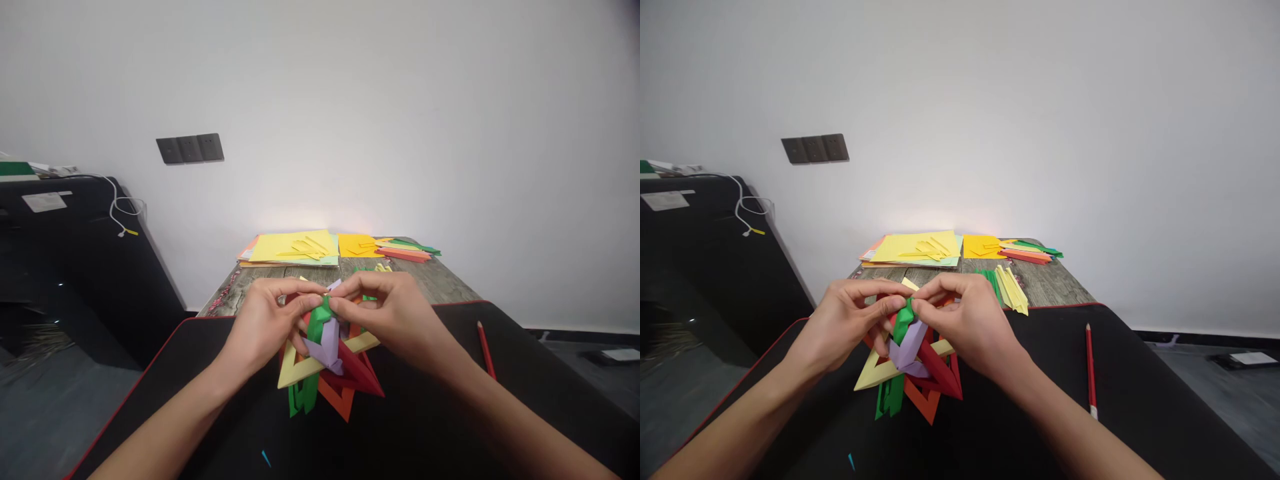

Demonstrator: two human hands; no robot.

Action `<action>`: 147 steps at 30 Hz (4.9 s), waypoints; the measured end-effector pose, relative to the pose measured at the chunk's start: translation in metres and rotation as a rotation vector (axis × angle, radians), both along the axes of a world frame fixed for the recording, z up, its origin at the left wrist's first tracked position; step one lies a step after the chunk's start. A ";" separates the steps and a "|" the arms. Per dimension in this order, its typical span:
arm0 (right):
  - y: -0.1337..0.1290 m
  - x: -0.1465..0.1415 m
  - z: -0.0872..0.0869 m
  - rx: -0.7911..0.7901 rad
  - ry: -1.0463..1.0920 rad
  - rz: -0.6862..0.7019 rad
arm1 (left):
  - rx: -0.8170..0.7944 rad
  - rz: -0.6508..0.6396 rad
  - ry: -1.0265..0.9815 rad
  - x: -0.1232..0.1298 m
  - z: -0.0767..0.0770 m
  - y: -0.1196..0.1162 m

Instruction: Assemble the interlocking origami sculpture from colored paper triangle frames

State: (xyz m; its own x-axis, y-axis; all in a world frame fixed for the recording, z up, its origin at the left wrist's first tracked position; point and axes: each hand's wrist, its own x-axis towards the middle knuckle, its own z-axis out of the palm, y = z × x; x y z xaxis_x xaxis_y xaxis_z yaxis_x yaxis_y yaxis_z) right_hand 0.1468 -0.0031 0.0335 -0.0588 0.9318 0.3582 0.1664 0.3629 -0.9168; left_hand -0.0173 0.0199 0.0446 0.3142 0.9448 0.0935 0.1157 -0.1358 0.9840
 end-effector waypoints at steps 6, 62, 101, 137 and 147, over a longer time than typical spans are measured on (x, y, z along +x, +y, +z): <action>-0.001 -0.006 -0.006 0.037 0.000 -0.081 | 0.040 0.035 0.039 0.002 0.001 -0.003; 0.002 0.005 0.003 0.036 -0.029 0.031 | 0.134 -0.034 0.006 0.000 0.002 -0.002; -0.003 -0.005 -0.006 0.193 -0.090 -0.195 | 0.173 0.015 0.038 0.003 0.004 -0.007; -0.004 0.003 0.004 0.070 -0.205 -0.047 | 0.615 0.097 0.435 -0.003 -0.001 -0.015; -0.003 0.003 0.006 0.005 -0.158 -0.010 | 0.667 0.109 0.365 0.000 -0.006 -0.015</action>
State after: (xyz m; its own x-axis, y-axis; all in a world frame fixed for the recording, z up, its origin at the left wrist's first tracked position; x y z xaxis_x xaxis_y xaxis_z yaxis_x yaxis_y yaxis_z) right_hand 0.1495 -0.0065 0.0400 -0.1060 0.9308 0.3498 0.3124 0.3651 -0.8770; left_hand -0.0172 0.0047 0.0386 0.3429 0.7522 0.5627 0.4640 -0.6565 0.5948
